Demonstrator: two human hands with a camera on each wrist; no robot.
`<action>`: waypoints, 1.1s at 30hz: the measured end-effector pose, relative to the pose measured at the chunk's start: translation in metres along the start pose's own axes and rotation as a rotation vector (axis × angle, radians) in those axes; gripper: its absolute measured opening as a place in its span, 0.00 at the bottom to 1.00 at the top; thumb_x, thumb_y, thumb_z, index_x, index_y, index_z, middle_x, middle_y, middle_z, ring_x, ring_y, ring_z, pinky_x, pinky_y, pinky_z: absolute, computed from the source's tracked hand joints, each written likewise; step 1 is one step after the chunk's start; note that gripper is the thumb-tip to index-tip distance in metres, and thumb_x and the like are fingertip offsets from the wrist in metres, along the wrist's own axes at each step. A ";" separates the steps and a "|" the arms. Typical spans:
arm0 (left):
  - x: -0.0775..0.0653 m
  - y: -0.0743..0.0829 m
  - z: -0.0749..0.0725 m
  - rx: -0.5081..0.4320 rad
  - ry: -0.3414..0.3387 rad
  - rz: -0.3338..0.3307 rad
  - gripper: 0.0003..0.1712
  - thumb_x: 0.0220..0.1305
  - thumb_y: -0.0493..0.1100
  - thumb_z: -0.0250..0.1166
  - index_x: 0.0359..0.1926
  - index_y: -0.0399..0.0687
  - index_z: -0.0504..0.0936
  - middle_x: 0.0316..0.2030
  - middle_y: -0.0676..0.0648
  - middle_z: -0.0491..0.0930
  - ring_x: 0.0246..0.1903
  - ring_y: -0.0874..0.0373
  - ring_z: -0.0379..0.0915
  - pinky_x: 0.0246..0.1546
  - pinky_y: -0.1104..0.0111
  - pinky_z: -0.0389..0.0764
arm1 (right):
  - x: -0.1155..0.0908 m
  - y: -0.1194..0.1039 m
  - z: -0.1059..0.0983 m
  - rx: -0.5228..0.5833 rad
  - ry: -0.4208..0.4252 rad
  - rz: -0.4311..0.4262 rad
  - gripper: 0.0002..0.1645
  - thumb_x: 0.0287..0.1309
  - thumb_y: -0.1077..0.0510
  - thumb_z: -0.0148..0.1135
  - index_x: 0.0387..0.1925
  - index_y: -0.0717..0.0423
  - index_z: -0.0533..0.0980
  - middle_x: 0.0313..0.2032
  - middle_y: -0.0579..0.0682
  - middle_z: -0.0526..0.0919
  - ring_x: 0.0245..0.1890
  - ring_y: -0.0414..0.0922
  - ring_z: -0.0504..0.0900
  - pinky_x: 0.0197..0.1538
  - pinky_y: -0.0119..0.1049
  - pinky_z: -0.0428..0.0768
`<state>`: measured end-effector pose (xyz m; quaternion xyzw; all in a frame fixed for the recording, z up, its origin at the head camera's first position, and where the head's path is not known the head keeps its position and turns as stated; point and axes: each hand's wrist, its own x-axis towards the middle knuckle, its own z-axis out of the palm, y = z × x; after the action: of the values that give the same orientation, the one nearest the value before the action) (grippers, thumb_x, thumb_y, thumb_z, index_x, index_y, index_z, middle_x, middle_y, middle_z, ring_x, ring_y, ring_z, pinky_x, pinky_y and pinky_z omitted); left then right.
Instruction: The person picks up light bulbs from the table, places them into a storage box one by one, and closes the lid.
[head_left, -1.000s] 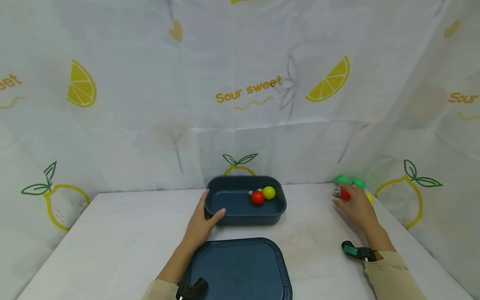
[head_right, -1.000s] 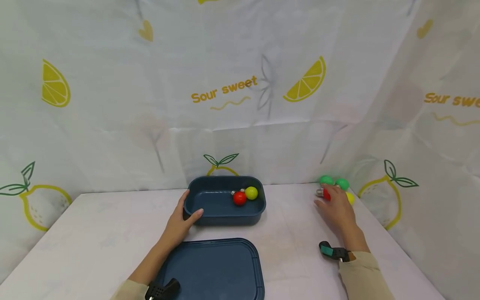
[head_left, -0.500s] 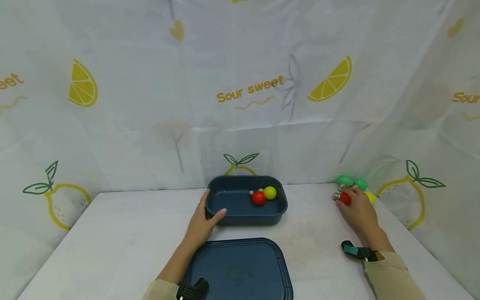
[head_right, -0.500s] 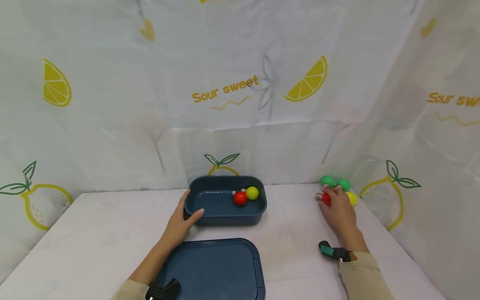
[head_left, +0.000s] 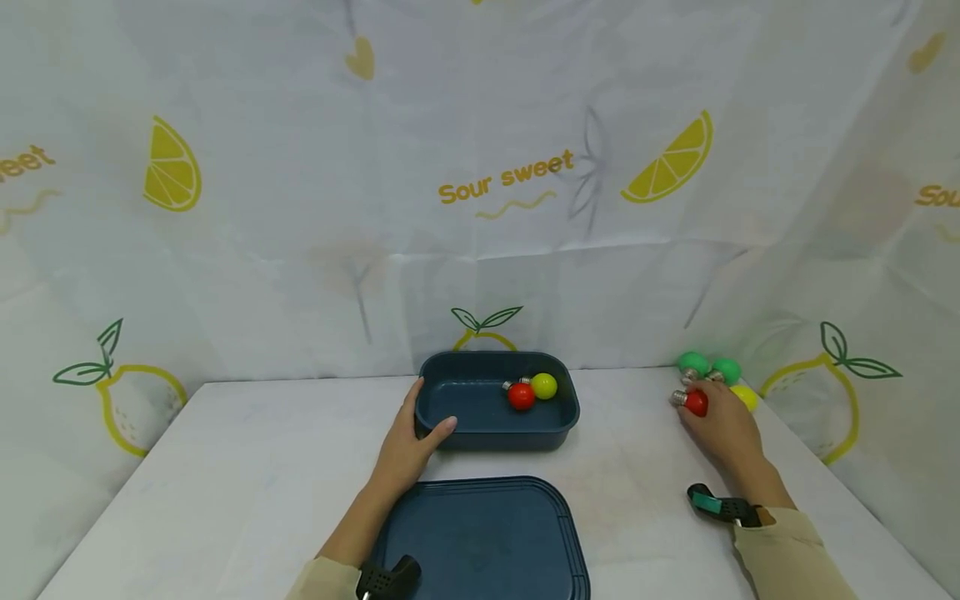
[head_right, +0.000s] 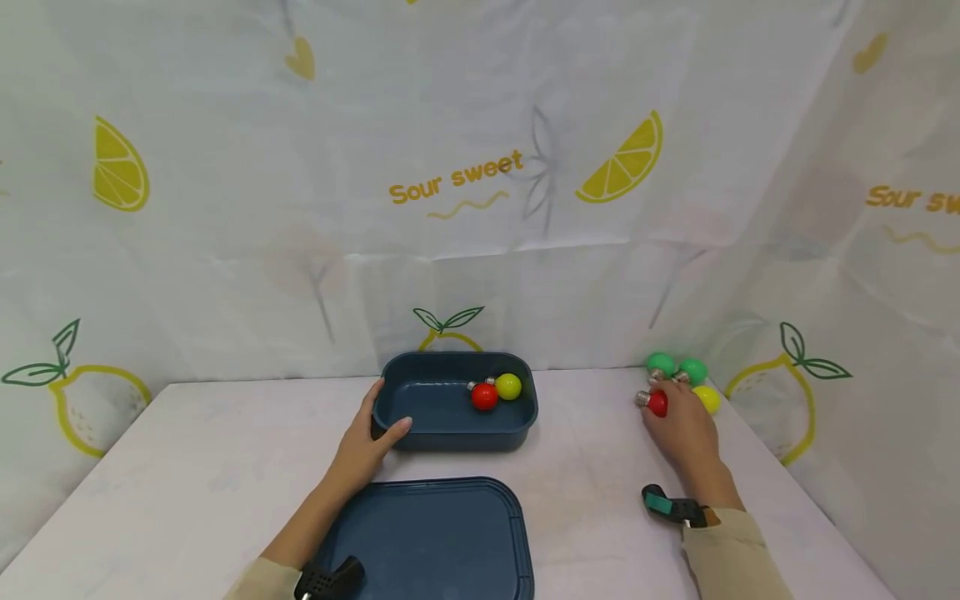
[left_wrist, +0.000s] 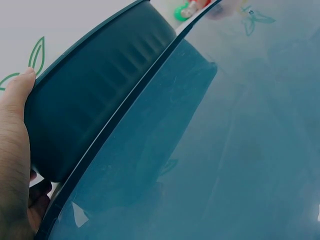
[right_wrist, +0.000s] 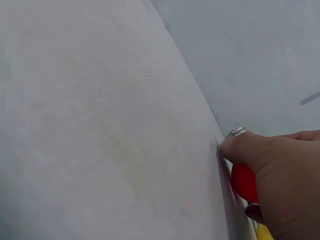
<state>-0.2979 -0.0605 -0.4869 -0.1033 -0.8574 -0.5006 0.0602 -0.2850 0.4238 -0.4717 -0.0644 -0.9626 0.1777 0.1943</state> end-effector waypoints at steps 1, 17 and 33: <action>0.000 0.000 0.000 -0.001 0.000 0.000 0.52 0.64 0.68 0.63 0.81 0.65 0.47 0.80 0.45 0.52 0.79 0.45 0.49 0.76 0.41 0.56 | 0.000 0.000 0.000 0.003 -0.006 0.009 0.29 0.59 0.55 0.70 0.56 0.67 0.73 0.52 0.72 0.78 0.47 0.67 0.77 0.49 0.66 0.80; -0.001 0.001 -0.001 -0.014 -0.002 0.004 0.53 0.64 0.67 0.64 0.81 0.63 0.47 0.80 0.45 0.52 0.79 0.44 0.48 0.76 0.41 0.55 | -0.012 -0.004 0.007 0.037 0.121 -0.013 0.23 0.64 0.53 0.63 0.56 0.63 0.80 0.51 0.70 0.82 0.44 0.63 0.80 0.44 0.60 0.81; -0.002 0.000 0.001 -0.025 0.001 0.010 0.53 0.64 0.67 0.64 0.81 0.63 0.47 0.80 0.45 0.52 0.79 0.44 0.49 0.76 0.41 0.56 | -0.024 -0.034 0.012 0.292 0.056 0.126 0.31 0.78 0.46 0.43 0.72 0.56 0.66 0.66 0.70 0.72 0.62 0.68 0.71 0.62 0.69 0.73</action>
<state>-0.2962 -0.0599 -0.4878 -0.1078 -0.8505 -0.5111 0.0619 -0.2697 0.3833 -0.4781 -0.1008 -0.9147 0.3256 0.2170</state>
